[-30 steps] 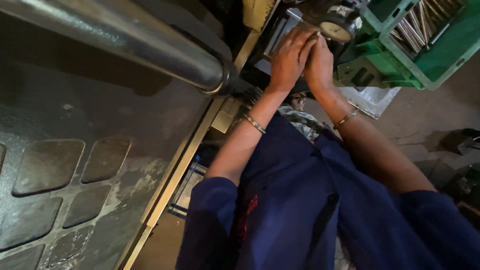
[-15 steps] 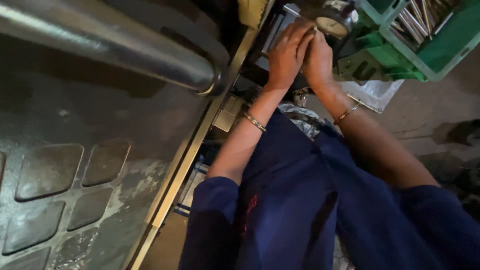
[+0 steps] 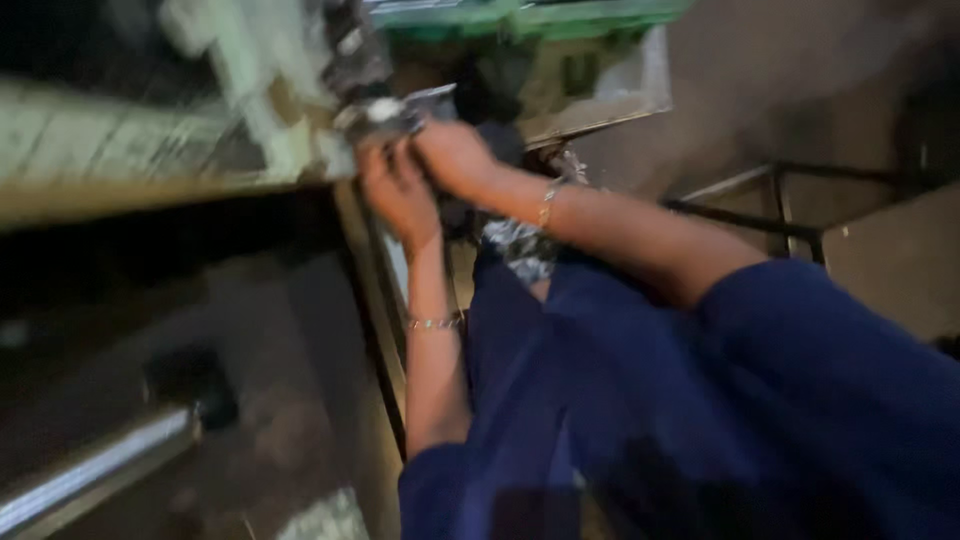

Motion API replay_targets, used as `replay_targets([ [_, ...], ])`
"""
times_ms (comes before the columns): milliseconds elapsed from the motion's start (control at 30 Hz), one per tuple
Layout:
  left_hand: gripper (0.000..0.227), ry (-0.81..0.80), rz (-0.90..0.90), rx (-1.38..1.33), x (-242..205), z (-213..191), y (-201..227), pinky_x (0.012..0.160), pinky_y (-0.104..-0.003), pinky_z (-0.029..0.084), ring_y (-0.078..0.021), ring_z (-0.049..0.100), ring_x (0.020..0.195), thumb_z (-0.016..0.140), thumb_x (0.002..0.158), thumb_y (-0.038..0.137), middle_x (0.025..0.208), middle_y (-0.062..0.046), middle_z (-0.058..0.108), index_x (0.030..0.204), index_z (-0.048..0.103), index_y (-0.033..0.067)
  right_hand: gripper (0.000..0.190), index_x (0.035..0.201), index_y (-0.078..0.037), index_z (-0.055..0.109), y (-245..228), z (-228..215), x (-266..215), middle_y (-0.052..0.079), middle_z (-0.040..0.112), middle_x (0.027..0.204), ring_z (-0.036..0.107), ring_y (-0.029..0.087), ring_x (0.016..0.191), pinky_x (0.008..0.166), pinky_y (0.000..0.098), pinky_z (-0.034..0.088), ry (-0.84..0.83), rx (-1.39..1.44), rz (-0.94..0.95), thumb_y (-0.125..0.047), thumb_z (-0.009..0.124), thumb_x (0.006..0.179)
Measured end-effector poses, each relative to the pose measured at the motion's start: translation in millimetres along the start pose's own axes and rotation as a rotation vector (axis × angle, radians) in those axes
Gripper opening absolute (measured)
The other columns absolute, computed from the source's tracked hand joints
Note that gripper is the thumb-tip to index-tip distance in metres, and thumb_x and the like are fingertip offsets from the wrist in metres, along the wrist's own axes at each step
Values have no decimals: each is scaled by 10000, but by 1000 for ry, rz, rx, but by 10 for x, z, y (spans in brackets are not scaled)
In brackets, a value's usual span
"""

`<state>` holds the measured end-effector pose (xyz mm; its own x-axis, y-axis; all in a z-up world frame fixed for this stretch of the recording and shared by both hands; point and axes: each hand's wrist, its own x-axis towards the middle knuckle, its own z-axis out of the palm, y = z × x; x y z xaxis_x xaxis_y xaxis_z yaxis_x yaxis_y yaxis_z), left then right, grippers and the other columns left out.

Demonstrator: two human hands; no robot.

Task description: The person repeatedly picks up cylindrical metal rods from a green bin, places them into a machine fixture, and then removes them. The person also wipes the machine's metal surface with their hand.

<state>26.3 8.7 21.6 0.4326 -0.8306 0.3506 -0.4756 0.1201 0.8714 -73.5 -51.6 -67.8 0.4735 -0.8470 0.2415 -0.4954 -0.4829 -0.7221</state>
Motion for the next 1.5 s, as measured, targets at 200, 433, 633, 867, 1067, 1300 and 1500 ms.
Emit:
replay_targets([
  [200, 282, -1, 73, -25, 72, -60, -100, 909, -376, 552, -251, 691, 962, 630, 1071, 232, 1074, -149, 735, 1129, 671, -41, 137, 1112, -89, 556, -247, 135, 216, 181, 668, 1001, 714, 366, 805, 646, 469, 571, 14, -81, 33, -166, 542, 1000],
  [433, 285, 40, 52, 29, 36, -87, -425, 939, -397, 543, -266, 685, 1018, 647, 1074, 205, 1138, -181, 718, 1204, 641, -48, 378, 1272, -98, 539, -189, 232, 264, 238, 640, 1222, 728, 359, 738, 598, 458, 577, -55, -219, -49, -157, 559, 899],
  [633, 338, 69, -84, -30, -80, -49, -610, 939, -352, 548, -217, 674, 1055, 650, 1024, 118, 1196, -147, 692, 1306, 592, -58, 243, 1151, -92, 563, -146, 49, 198, 177, 670, 1073, 723, 355, 868, 669, 443, 586, -79, -195, -105, -166, 577, 920],
  [867, 251, 64, -53, 133, -269, 326, -265, 974, -342, 566, -205, 699, 1114, 684, 1049, 132, 1215, -105, 714, 1277, 660, 30, 299, 1165, -16, 522, -80, -647, 69, 205, 616, 1081, 691, 420, 785, 601, 481, 559, -227, -101, -57, -88, 650, 904],
  [1067, 321, -75, -247, -114, -500, 1110, 12, 926, -317, 605, -227, 668, 1187, 613, 1052, 107, 1345, -126, 648, 1368, 604, 56, 395, 1262, -17, 520, 479, -1325, -276, 232, 652, 1166, 683, 461, 884, 704, 526, 554, -172, -85, 63, -19, 669, 895],
  [1300, 519, -397, -102, 646, -676, 2261, -659, 1016, -452, 567, -409, 603, 1240, 728, 931, 287, 1367, -218, 587, 1356, 584, 25, 301, 1191, -30, 532, 1342, -1952, -663, 271, 672, 1044, 641, 504, 931, 785, 595, 502, -275, -165, 255, -211, 677, 998],
  [1500, 544, -356, -71, 934, -684, 2617, -903, 857, -492, 546, -439, 583, 1190, 579, 829, 116, 1388, -187, 574, 1371, 566, 82, 296, 1183, -82, 551, 1568, -2231, -675, 259, 694, 1046, 647, 495, 980, 826, 601, 497, -460, -172, 361, -307, 634, 1009],
])
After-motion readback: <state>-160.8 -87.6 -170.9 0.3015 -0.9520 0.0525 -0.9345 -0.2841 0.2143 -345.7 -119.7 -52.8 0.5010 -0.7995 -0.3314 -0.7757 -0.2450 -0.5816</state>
